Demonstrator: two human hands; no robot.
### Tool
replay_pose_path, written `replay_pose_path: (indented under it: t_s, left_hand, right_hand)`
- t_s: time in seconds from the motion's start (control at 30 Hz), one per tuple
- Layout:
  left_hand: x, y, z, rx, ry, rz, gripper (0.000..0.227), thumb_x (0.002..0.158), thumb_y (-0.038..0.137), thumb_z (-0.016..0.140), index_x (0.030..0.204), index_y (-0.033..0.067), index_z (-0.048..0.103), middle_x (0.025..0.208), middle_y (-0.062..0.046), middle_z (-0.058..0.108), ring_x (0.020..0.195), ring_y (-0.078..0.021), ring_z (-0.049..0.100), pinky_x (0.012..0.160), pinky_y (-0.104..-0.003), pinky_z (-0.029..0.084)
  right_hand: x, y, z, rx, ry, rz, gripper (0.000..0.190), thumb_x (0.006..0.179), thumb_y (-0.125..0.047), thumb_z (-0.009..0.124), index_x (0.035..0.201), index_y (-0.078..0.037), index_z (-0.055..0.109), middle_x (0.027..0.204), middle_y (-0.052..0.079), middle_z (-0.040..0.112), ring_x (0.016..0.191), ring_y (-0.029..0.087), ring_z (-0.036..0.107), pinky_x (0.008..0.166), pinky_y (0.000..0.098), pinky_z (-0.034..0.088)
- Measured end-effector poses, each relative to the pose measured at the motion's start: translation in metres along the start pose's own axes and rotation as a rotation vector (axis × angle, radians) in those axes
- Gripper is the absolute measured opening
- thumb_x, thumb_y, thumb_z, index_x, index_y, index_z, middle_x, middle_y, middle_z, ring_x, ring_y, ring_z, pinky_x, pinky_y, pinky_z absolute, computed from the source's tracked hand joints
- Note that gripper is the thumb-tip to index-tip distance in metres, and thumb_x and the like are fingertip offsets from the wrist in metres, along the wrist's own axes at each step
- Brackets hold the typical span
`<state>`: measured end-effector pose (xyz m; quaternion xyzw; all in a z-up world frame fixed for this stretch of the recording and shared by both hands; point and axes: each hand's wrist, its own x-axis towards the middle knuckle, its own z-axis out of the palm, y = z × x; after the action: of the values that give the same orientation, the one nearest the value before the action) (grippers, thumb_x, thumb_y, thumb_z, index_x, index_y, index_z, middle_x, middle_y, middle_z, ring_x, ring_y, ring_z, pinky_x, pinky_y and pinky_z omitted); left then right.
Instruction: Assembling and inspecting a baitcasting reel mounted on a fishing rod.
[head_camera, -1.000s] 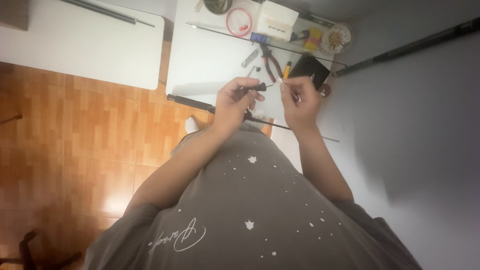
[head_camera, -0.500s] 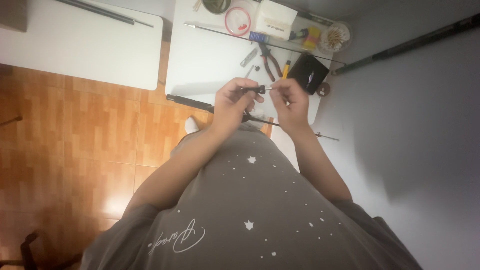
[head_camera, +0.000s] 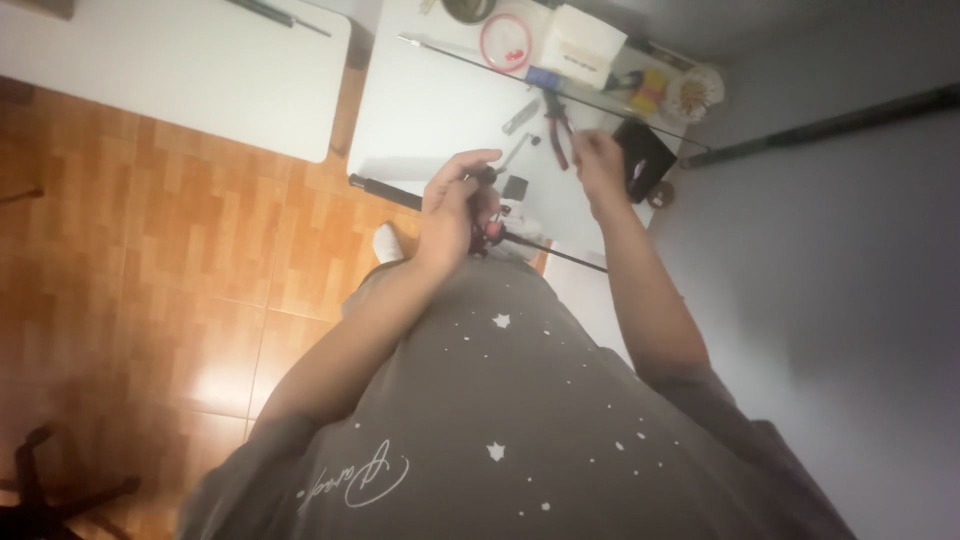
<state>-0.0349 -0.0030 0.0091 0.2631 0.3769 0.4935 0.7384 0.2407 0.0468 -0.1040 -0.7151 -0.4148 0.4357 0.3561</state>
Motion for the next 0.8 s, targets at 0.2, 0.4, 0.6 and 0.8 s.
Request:
replay_pose_path:
  t_s: [0.2,0.4,0.6,0.8]
  left_hand:
    - [-0.006,-0.013,-0.035,-0.022,0.077,0.004,0.037,0.099,0.002,0.035,0.120,0.0020,0.065,0.071,-0.006,0.058,0.060,-0.0107,0.046,0.052,-0.023,0.035]
    - [-0.021,-0.006,-0.065,0.143,0.136,0.099,0.035,0.100,0.000,0.037,0.120,0.0011,0.066,0.080,-0.006,0.061,0.069,-0.0109,0.053,0.063,-0.024,0.045]
    - [-0.024,0.003,-0.089,0.273,0.095,0.102,0.032,0.099,-0.006,0.047,0.126,-0.0009,0.063,0.100,-0.008,0.066,0.091,-0.0132,0.065,0.081,-0.027,0.058]
    - [-0.016,-0.016,-0.127,0.463,-0.031,0.113,0.033,0.097,-0.002,0.067,0.129,-0.0006,0.059,0.117,-0.010,0.069,0.115,-0.0201,0.071,0.095,-0.031,0.059]
  right_hand:
    - [0.079,0.101,0.016,-0.115,0.014,0.220,0.022,0.096,-0.025,0.068,0.101,-0.004,0.070,0.080,0.002,0.066,0.066,0.013,0.059,0.057,0.0309,0.045]
    - [0.086,0.115,0.041,-0.599,0.080,-0.084,0.018,0.086,-0.023,0.076,0.097,-0.008,0.080,0.101,0.014,0.077,0.095,0.027,0.073,0.087,0.0377,0.054]
    - [0.078,0.128,0.059,-0.572,0.129,-0.151,0.019,0.084,-0.022,0.080,0.097,-0.008,0.076,0.111,0.013,0.075,0.101,0.028,0.072,0.089,0.0379,0.054]
    - [0.008,0.053,0.075,-0.382,0.176,-0.542,0.014,0.088,-0.008,0.075,0.102,-0.004,0.073,0.131,0.017,0.066,0.102,0.027,0.069,0.080,0.0372,0.054]
